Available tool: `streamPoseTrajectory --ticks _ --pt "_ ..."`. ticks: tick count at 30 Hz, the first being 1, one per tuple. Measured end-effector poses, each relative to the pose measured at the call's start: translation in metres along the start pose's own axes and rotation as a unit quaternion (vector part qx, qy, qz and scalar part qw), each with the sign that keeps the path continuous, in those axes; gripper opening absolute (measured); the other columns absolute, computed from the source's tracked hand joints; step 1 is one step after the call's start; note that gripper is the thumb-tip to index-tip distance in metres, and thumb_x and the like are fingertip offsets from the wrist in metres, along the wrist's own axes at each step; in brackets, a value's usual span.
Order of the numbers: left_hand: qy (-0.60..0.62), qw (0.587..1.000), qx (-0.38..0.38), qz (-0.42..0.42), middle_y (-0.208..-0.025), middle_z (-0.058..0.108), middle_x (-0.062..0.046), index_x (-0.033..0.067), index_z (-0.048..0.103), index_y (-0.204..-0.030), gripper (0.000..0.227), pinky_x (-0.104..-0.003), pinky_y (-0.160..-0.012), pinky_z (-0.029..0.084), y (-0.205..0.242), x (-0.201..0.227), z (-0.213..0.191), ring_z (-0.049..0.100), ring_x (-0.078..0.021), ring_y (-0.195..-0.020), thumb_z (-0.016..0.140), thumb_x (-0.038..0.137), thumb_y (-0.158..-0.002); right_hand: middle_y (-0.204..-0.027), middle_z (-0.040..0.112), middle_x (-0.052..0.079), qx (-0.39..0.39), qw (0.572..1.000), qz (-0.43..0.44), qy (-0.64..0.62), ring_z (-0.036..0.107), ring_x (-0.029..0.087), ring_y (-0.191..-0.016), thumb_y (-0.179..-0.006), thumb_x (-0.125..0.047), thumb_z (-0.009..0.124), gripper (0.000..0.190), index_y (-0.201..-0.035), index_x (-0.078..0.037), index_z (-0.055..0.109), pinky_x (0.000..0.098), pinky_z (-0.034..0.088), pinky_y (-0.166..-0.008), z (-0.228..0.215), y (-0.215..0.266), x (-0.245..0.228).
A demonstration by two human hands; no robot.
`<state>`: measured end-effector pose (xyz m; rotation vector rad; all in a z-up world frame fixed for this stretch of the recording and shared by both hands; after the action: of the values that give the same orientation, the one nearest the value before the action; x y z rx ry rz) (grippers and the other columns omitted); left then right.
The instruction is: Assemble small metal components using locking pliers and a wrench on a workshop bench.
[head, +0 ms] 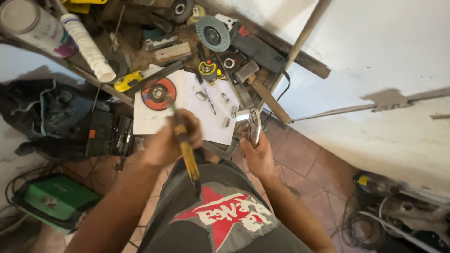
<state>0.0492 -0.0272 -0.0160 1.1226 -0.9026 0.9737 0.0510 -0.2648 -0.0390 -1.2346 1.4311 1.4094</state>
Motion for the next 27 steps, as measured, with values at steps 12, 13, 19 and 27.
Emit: streamPoseTrajectory --ticks 12,13,19,27 --pt "0.389 0.905 -0.175 -0.018 -0.088 0.048 -0.012 0.005 0.047 -0.126 0.044 -0.043 -0.076 0.048 0.003 -0.059 0.075 0.053 -0.0311 -0.081 0.051 0.037 -0.096 -0.076 0.065 0.01 0.052 0.993 0.047 0.099 0.059 0.023 -0.067 -0.091 -0.018 0.065 0.027 -0.118 -0.015 0.065 0.0412 0.05 -0.067 -0.008 0.004 -0.012" --pt "0.411 0.896 -0.168 0.012 -0.096 0.048 -0.012 0.0041 0.046 -0.129 0.047 -0.043 -0.081 0.045 -0.001 -0.046 0.075 0.051 -0.0284 -0.086 0.06 0.029 -0.092 -0.078 0.067 0.012 0.054 0.989 0.052 0.127 0.062 0.026 -0.069 -0.09 -0.021 0.067 0.029 -0.118 -0.016 0.064 0.0439 0.05 -0.067 -0.008 0.0 -0.009" --pt "0.239 0.955 -0.015 -0.174 -0.111 0.066 -0.019 0.0012 0.058 -0.133 0.064 -0.047 -0.095 0.056 0.017 -0.026 0.06 0.066 -0.0352 -0.102 0.075 0.005 -0.071 -0.085 0.067 0.022 0.054 0.976 0.082 0.193 0.067 0.043 -0.082 -0.09 -0.03 0.067 0.035 -0.122 -0.017 0.059 0.0564 0.048 -0.071 -0.004 -0.001 -0.022" --pt "0.015 0.979 0.007 -0.202 -0.136 0.059 -0.023 0.0005 0.035 -0.157 0.095 -0.046 -0.115 0.04 0.002 0.003 0.059 0.053 -0.0354 -0.13 0.065 0.005 -0.066 -0.094 0.072 0.023 0.069 0.967 0.102 0.224 0.071 0.048 -0.095 -0.09 -0.032 0.067 0.034 -0.121 -0.023 0.056 0.0605 0.053 -0.077 0.005 -0.013 -0.015"
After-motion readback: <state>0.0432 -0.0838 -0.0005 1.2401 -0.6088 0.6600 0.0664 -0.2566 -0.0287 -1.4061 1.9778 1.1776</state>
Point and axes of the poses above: each hand's wrist, its own y-axis away from the middle knuckle, its own z-axis out of the palm, x = y × z, the point moved 8 cm from there along -y, towards the middle knuckle
